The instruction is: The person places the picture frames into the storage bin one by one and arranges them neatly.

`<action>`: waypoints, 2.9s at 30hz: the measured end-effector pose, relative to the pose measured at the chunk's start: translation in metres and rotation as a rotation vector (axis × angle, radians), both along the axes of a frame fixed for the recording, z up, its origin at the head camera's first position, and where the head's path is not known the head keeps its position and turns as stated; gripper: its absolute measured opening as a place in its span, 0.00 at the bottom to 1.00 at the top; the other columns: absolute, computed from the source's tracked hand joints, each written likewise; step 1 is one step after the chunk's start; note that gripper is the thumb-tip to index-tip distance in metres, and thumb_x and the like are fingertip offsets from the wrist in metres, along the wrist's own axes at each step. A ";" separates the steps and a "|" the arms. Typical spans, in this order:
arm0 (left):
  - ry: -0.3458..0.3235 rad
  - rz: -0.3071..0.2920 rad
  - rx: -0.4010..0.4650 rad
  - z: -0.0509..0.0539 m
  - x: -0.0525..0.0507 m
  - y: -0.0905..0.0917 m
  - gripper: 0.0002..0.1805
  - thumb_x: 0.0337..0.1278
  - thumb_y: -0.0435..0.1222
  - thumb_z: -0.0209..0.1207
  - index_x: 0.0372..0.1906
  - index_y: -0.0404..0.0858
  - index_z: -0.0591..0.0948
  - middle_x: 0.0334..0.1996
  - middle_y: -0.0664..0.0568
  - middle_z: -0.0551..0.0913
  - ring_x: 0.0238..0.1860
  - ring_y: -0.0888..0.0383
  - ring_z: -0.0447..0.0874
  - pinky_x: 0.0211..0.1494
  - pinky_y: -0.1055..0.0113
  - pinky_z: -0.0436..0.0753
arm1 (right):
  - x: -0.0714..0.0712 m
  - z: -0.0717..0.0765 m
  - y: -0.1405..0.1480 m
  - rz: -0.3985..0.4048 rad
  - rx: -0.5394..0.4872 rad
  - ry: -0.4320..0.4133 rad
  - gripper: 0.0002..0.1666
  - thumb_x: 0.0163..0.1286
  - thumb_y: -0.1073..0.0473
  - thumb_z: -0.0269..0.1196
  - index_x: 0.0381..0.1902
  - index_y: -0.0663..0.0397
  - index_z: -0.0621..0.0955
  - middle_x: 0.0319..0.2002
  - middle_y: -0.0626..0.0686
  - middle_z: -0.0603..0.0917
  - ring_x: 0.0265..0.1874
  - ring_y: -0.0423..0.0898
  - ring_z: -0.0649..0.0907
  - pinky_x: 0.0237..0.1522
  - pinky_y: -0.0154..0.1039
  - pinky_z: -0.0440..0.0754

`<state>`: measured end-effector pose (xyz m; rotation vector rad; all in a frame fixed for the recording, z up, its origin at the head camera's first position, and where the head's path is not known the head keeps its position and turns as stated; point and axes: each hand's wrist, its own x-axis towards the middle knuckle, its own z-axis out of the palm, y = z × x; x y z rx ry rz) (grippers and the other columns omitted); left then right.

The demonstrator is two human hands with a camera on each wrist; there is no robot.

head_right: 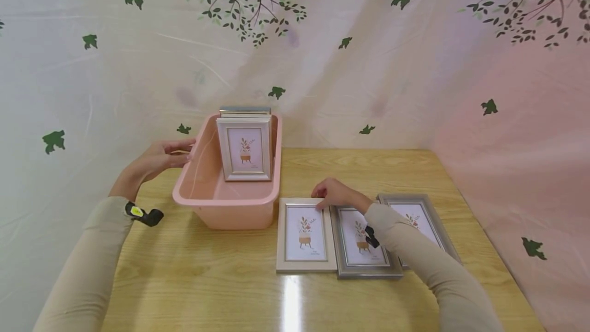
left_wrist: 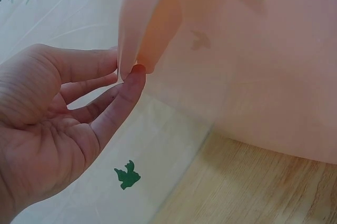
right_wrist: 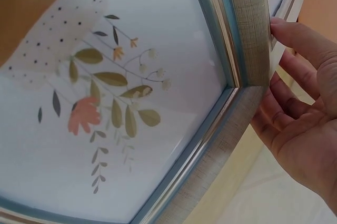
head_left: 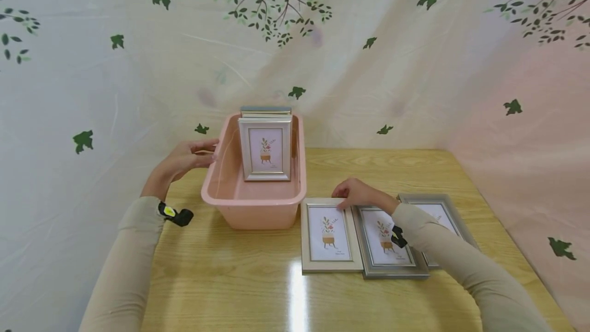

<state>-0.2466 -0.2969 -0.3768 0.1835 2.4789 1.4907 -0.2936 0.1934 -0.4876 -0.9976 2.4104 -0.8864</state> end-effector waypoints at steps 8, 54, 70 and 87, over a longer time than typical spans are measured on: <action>-0.002 0.002 0.014 -0.002 -0.001 -0.001 0.36 0.71 0.39 0.62 0.79 0.40 0.63 0.75 0.39 0.67 0.71 0.41 0.70 0.65 0.59 0.83 | -0.001 -0.006 -0.002 -0.044 0.030 0.015 0.13 0.57 0.65 0.76 0.40 0.65 0.88 0.36 0.56 0.89 0.30 0.37 0.80 0.34 0.30 0.80; 0.000 0.016 0.009 -0.003 0.001 0.001 0.37 0.71 0.40 0.61 0.79 0.39 0.62 0.76 0.39 0.66 0.71 0.41 0.69 0.65 0.59 0.83 | -0.008 0.006 -0.008 -0.232 0.115 0.152 0.19 0.66 0.60 0.71 0.53 0.61 0.87 0.54 0.60 0.88 0.56 0.57 0.85 0.57 0.55 0.84; 0.006 0.019 0.002 -0.005 0.002 0.001 0.38 0.69 0.41 0.63 0.79 0.42 0.63 0.76 0.41 0.66 0.71 0.41 0.71 0.64 0.59 0.83 | -0.014 0.004 -0.010 -0.261 -0.027 0.057 0.18 0.64 0.67 0.71 0.52 0.68 0.86 0.52 0.65 0.88 0.52 0.58 0.86 0.51 0.48 0.86; -0.003 0.012 0.040 -0.005 0.001 0.003 0.37 0.71 0.37 0.61 0.79 0.39 0.62 0.75 0.38 0.67 0.70 0.41 0.71 0.57 0.70 0.85 | -0.025 0.013 0.005 -0.332 -0.146 -0.299 0.22 0.67 0.67 0.69 0.58 0.68 0.82 0.52 0.66 0.87 0.39 0.45 0.87 0.41 0.42 0.90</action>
